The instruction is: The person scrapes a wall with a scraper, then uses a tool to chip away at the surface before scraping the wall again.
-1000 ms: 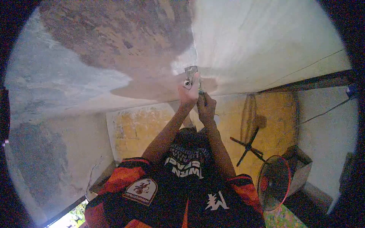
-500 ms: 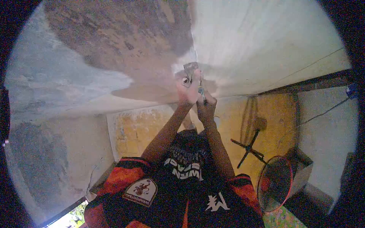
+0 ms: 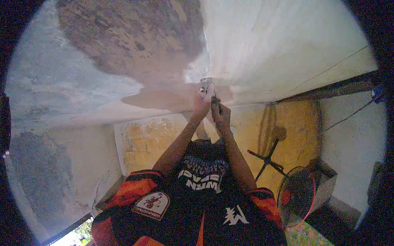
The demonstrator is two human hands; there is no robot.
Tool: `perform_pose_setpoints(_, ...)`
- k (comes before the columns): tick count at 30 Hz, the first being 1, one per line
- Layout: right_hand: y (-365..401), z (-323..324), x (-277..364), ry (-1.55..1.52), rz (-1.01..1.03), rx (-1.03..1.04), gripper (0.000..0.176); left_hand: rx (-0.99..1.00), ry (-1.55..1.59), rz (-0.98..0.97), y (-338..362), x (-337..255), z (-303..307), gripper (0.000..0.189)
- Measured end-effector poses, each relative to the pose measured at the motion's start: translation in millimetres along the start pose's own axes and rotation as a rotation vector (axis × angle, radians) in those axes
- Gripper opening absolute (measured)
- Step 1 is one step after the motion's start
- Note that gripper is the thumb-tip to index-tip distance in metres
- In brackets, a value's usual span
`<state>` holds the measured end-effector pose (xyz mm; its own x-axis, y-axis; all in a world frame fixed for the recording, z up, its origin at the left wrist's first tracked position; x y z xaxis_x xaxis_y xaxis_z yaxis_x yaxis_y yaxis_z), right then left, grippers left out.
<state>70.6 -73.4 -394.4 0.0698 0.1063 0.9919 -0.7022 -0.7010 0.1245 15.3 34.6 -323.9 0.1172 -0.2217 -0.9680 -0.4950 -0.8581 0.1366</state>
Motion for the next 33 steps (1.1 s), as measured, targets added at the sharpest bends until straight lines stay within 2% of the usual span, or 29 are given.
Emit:
perform_pose_setpoints(4, -1, -7, -6, -0.112, 0.007, -0.004, 0.032, -0.057, -0.060, 0.042, 5, 10, 7, 0.031)
perform_pose_setpoints(7, 2, -4, 17, 0.054, 0.081, -0.033, 0.032, -0.117, -0.022, 0.038, 8, 6, 5, 0.033)
perform_pose_setpoints(8, 2, -6, 14, 0.004, 0.084, -0.027, 0.032, -0.138, 0.012, 0.038, 11, 4, 7, 0.033)
perform_pose_setpoints(11, -1, -12, 6, -0.101, 0.076, 0.001, 0.033, -0.138, -0.128, -0.055, 10, -30, 4, 0.028)
perform_pose_setpoints(14, -3, -14, 15, -0.158, 0.059, 0.012, 0.034, -0.136, -0.129, -0.105, 8, -25, 4, 0.029)
perform_pose_setpoints(16, 0, -22, 28, -0.230, 0.037, -0.005, 0.037, -0.170, -0.217, -0.231, 7, -40, 4, 0.029)
perform_pose_setpoints(17, -4, -25, 38, -0.271, 0.076, 0.014, 0.037, -0.189, -0.261, -0.292, 6, -48, 3, 0.028)
perform_pose_setpoints(19, -10, -29, 66, -0.353, 0.142, 0.053, 0.037, -0.212, -0.231, -0.288, 8, -72, -4, 0.025)
perform_pose_setpoints(20, -11, -27, 69, -0.244, 0.242, 0.023, 0.038, -0.228, -0.215, -0.300, 5, -82, -6, 0.023)
perform_pose_setpoints(22, -18, -22, 65, -0.034, 0.453, -0.050, 0.038, -0.201, -0.202, -0.181, -2, -64, -3, 0.022)
perform_pose_setpoints(25, -18, -13, 5, -0.138, -0.027, 0.064, 0.032, -0.134, -0.084, -0.074, -12, 17, 13, 0.021)
perform_pose_setpoints(26, -15, -12, 4, -0.151, -0.041, 0.059, 0.032, -0.112, -0.024, -0.064, -17, 31, 14, 0.021)
perform_pose_setpoints(29, -4, -15, 6, -0.144, -0.043, 0.049, 0.034, -0.064, 0.056, -0.014, -5, 5, 9, 0.023)
perform_pose_setpoints(33, -4, -13, 13, -0.003, 0.076, 0.024, 0.037, -0.150, 0.045, -0.080, 2, -18, 5, 0.032)
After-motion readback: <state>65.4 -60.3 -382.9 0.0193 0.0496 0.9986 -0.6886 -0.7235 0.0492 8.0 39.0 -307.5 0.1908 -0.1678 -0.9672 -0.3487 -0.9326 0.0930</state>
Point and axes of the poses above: each hand's wrist, its own y-axis away from the middle knuckle, its own z-axis out of the back of the hand, x = y × z, the point moved 5 cm from there along -y, towards the middle knuckle, and after that the axes turned 5 degrees about -x, right-handed, at the moved point
